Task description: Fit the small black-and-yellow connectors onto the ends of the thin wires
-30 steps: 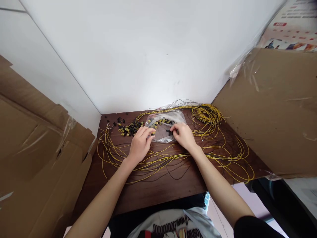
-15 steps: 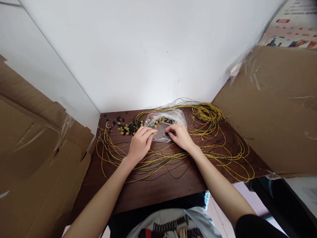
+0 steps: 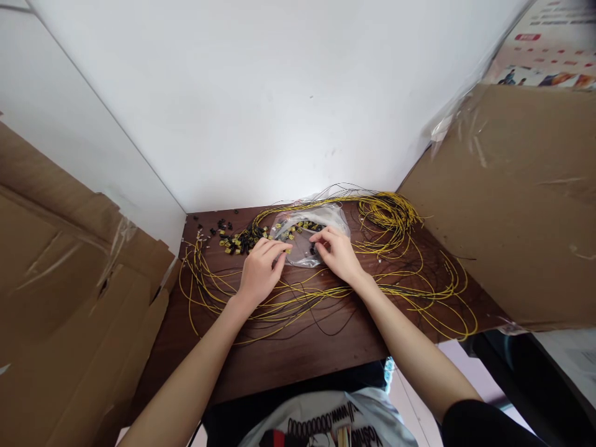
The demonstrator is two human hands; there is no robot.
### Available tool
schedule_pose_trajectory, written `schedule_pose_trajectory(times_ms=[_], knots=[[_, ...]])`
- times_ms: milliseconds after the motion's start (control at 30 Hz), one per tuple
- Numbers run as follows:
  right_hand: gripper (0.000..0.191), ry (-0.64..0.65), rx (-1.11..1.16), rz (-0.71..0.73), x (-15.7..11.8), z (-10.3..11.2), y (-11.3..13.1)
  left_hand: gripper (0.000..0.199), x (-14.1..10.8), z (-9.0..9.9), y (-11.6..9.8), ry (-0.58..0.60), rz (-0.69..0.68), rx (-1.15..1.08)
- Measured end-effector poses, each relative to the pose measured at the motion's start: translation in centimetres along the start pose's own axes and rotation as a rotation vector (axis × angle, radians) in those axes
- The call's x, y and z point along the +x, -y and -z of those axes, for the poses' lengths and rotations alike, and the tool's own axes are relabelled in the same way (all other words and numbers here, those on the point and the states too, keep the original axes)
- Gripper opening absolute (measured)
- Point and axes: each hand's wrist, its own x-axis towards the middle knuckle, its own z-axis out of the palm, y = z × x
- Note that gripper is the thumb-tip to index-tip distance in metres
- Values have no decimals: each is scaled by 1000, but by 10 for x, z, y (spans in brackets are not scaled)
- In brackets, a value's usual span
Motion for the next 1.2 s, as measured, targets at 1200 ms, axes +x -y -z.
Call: schedule_pose_trajectory(times_ms=[1200], knots=[[36, 169, -233, 258, 1, -32, 11, 20, -3, -3, 10, 216, 62, 47]])
